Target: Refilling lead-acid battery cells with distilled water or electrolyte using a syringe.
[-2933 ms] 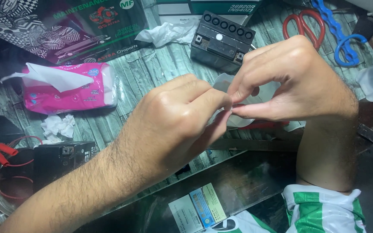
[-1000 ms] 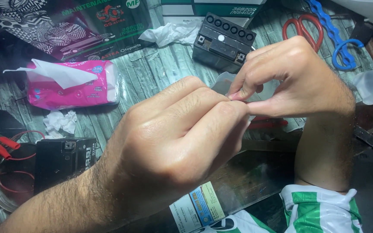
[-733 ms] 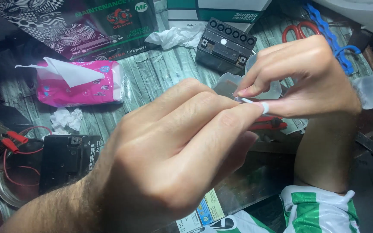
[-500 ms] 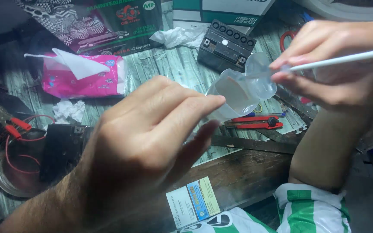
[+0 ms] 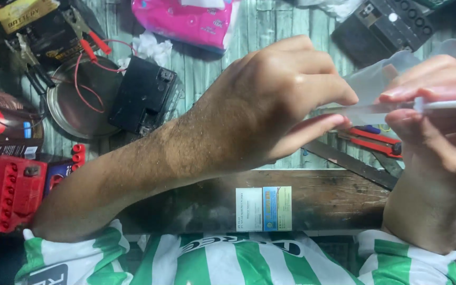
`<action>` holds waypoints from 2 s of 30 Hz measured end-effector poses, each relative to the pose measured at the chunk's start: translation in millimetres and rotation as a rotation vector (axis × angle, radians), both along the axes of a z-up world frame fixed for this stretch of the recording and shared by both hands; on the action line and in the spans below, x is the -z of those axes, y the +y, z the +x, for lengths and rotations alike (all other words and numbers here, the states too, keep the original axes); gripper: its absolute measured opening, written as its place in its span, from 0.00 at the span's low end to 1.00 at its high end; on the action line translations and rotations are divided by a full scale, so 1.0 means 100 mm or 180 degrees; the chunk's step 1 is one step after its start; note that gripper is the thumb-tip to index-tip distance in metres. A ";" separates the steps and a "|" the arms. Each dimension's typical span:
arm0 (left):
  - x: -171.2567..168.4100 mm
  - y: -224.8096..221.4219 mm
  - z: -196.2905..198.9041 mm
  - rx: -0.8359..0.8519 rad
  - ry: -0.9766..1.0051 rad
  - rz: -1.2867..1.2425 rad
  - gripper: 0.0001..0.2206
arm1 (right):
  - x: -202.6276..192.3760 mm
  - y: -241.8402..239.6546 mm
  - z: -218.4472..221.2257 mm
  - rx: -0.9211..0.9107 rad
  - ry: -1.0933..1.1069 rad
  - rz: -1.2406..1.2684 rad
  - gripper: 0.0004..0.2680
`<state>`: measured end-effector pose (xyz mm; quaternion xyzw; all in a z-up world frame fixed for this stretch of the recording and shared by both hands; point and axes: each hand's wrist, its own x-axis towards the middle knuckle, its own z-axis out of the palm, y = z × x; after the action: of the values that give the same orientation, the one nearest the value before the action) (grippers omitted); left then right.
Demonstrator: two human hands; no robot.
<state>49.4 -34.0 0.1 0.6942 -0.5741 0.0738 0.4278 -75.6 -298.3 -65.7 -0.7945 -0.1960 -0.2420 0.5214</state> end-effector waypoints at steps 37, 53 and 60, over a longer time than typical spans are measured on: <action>0.56 0.32 -0.66 -0.1070 -0.0134 -0.0272 0.08 | -0.71 0.70 -0.30 -0.0613 0.1417 -0.0887 0.23; 0.62 0.28 -1.04 0.0104 0.5795 -0.0490 0.16 | -0.23 0.96 -0.69 0.0166 0.0664 -0.0775 0.29; 0.82 0.23 -1.04 0.0308 0.6553 -0.0817 0.20 | -0.25 0.78 -0.68 -0.0427 0.0694 -0.1246 0.12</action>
<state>-55.0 -11.1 -81.9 0.3468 0.0540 -0.5115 0.7843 -143.6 -220.4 -40.8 -0.8871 -0.2340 -0.0769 0.3904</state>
